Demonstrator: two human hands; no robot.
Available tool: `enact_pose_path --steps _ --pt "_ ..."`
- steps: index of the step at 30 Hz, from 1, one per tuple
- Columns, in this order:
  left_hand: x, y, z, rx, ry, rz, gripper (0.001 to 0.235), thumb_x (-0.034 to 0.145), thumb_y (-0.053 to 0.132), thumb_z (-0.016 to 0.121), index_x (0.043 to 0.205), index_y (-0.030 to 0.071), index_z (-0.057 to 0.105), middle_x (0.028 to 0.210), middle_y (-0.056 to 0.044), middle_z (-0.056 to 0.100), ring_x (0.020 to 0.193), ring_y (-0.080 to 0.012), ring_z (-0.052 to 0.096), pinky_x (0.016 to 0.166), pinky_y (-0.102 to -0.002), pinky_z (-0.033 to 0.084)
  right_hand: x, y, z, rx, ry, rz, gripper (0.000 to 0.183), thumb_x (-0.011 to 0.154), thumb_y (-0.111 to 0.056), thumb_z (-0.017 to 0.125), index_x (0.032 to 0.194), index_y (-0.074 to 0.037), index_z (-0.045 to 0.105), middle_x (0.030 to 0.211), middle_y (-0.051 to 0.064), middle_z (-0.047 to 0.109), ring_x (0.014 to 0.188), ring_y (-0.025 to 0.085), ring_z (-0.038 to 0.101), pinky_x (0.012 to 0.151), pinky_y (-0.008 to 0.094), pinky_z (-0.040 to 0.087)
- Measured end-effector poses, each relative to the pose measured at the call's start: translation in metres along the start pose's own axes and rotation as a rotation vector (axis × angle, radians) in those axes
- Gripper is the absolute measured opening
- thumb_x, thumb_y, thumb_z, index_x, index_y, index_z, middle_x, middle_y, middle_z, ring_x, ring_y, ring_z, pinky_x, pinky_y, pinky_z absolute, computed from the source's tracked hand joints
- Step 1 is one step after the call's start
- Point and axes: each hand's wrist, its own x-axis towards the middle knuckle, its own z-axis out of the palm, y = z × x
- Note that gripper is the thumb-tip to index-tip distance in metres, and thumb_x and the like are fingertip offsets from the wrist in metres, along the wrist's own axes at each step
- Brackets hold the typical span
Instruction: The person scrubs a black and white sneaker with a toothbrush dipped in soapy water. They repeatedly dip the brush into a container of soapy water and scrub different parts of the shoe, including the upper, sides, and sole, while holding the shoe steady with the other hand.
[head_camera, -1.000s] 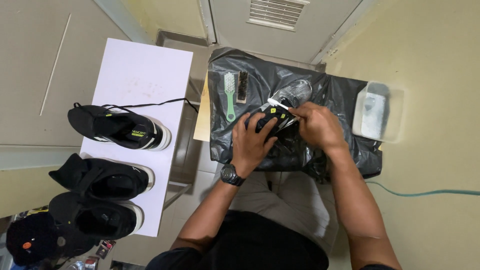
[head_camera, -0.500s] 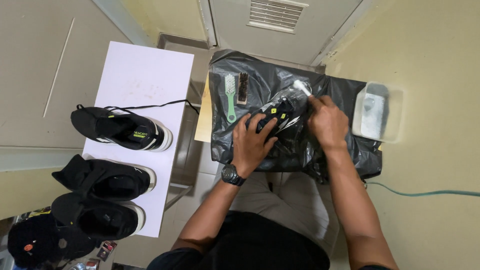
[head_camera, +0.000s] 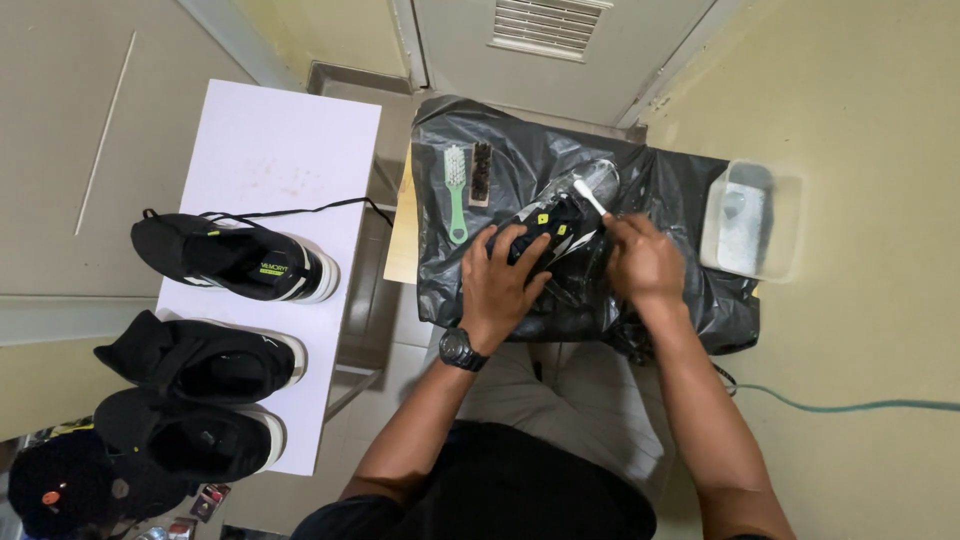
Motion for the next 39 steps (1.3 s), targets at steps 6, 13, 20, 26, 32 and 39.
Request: enact_pose_path --steps 6,13,20,26,32,39 --pt "0.001 0.001 -0.002 -0.005 -0.023 -0.024 0.053 0.093 0.046 0.075 0.141 0.032 0.055 0.136 -0.007 0.047 0.125 -0.0412 0.053 0.091 -0.063 0.055 -0.016 -0.014 -0.014 0.222 0.063 -0.070 0.031 0.089 -0.009 0.063 0.107 -0.025 0.082 0.100 0.003 0.076 0.093 0.035 0.073 0.074 0.048 0.061" --pt "-0.004 -0.003 0.009 -0.011 -0.056 -0.050 0.054 0.096 0.049 0.069 0.145 0.037 0.051 0.141 -0.003 0.043 0.132 -0.0411 0.048 0.093 -0.064 0.054 -0.015 -0.006 -0.011 0.155 0.069 0.011 0.032 0.093 -0.014 0.059 0.114 -0.029 0.079 0.108 -0.001 0.074 0.098 0.032 0.072 0.081 0.049 0.061" --pt "-0.005 -0.002 0.007 -0.058 -0.060 -0.049 0.055 0.094 0.045 0.073 0.144 0.036 0.053 0.140 -0.004 0.046 0.131 -0.0451 0.050 0.091 -0.068 0.055 -0.001 0.014 0.002 0.043 0.155 0.056 0.035 0.097 -0.016 0.057 0.123 -0.029 0.077 0.114 -0.001 0.070 0.095 0.034 0.073 0.077 0.052 0.062" --pt "-0.003 0.000 0.002 -0.084 -0.077 -0.066 0.055 0.095 0.042 0.073 0.145 0.037 0.052 0.141 -0.004 0.047 0.132 -0.0462 0.048 0.090 -0.069 0.055 0.014 0.016 -0.010 0.016 0.229 0.038 0.036 0.097 -0.014 0.057 0.125 -0.026 0.077 0.114 0.001 0.069 0.093 0.035 0.073 0.075 0.052 0.062" --pt "-0.001 0.001 0.000 -0.078 -0.069 -0.057 0.055 0.094 0.040 0.074 0.144 0.035 0.053 0.141 -0.005 0.048 0.132 -0.0456 0.048 0.089 -0.069 0.056 0.010 0.023 -0.001 0.084 0.268 -0.010 0.040 0.091 -0.007 0.061 0.123 -0.021 0.079 0.112 0.004 0.069 0.095 0.034 0.073 0.076 0.049 0.062" --pt "0.002 0.004 -0.002 -0.101 -0.057 -0.089 0.056 0.089 0.038 0.080 0.141 0.033 0.058 0.137 -0.004 0.052 0.132 -0.0440 0.049 0.090 -0.070 0.054 -0.027 0.002 0.010 0.315 0.252 -0.084 0.034 0.089 -0.002 0.060 0.110 -0.018 0.081 0.094 0.008 0.071 0.090 0.034 0.073 0.072 0.043 0.060"
